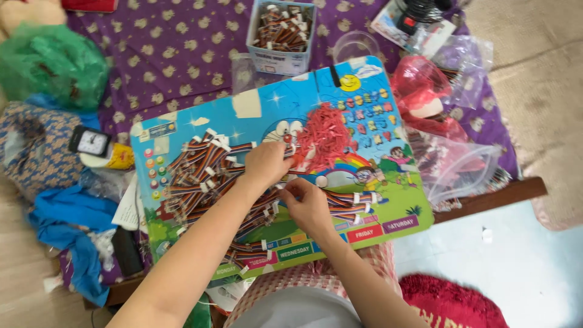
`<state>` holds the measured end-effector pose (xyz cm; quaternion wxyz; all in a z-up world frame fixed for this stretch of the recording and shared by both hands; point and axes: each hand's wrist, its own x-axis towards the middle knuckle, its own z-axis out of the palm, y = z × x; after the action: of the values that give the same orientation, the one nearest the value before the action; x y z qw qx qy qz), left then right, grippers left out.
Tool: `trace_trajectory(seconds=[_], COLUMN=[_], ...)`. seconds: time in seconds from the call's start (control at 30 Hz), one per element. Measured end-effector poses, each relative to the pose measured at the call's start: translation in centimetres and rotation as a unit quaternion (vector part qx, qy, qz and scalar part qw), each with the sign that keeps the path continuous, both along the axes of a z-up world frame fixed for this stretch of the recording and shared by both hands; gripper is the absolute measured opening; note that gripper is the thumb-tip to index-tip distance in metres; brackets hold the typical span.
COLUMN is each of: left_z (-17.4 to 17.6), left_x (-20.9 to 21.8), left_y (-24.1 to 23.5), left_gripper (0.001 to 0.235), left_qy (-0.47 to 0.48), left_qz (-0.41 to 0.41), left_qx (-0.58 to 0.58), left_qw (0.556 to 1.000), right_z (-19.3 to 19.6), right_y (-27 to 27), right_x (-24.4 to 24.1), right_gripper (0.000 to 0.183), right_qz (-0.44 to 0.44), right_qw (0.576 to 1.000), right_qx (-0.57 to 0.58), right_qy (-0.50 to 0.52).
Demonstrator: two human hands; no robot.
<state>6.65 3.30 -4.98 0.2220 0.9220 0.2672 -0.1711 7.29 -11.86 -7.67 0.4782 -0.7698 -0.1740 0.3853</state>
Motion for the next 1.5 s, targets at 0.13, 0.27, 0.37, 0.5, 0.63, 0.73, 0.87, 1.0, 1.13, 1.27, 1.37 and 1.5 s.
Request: trace_trajectory(seconds=[0.13,0.27,0.37,0.5,0.63,0.73,0.87,1.0,1.13,1.27,1.37,1.5], left_z=[-2.1,0.2,0.5,-2.5,-1.2,-3.1,-4.5,-5.0,-5.0,-2.2,-1.9,-3.9], left_x=[0.5,1.0,1.3,1.4,2.3,1.8,0.8,0.7,0.6,-0.2,-0.4,-0.5], left_y=[0.0,-0.9,-1.4,0.4,-0.3,0.8,1.7,1.6,2.5,2.0,0.7,-0.3], left_gripper=[0.036,0.04,0.042,0.044,0.041,0.045,0.034,0.034,0.028,0.02,0.026,0.04], left_qy=[-0.01,0.02,0.045,0.064,0.124,0.115,0.072,0.04,0.033,0.057,0.039,0.025], left_qz=[-0.041,-0.023,-0.039,-0.058,-0.031,-0.04,-0.061,-0.054,-0.028,0.016,0.015,0.044], left_qx=[0.045,0.044,0.072,0.107,0.071,0.085,0.074,0.065,0.051,-0.019,-0.013,0.053], left_qw=[0.998,0.999,0.996,0.991,0.989,0.989,0.993,0.996,0.998,0.998,0.999,0.997], right_z=[-1.2,-1.3,0.2,1.0,5.2,5.6,5.6,6.1,4.2,6.3,5.2,5.5], right_y=[-0.9,-2.5,-3.4,-4.1,-6.1,-6.9,-7.9,-8.6,-8.7,-9.8,-10.6,-11.0], right_x=[-0.3,-0.5,-0.8,-1.2,0.1,0.2,0.2,0.2,-0.4,0.1,-0.2,-0.6], right_gripper=[0.016,0.027,0.019,0.017,0.015,0.017,0.021,0.023,0.019,0.025,0.023,0.021], right_qz=[-0.082,-0.126,-0.17,-0.212,-0.136,-0.134,-0.156,-0.156,-0.188,-0.21,-0.232,-0.244], right_qw=[0.995,0.979,0.967,0.952,0.979,0.979,0.971,0.971,0.957,0.952,0.946,0.942], right_qx=[0.059,0.115,0.137,0.161,0.075,0.077,0.086,0.017,0.107,0.007,0.014,0.027], right_qy=[0.019,0.113,0.135,0.152,0.134,0.136,0.156,0.179,0.195,0.221,0.227,0.228])
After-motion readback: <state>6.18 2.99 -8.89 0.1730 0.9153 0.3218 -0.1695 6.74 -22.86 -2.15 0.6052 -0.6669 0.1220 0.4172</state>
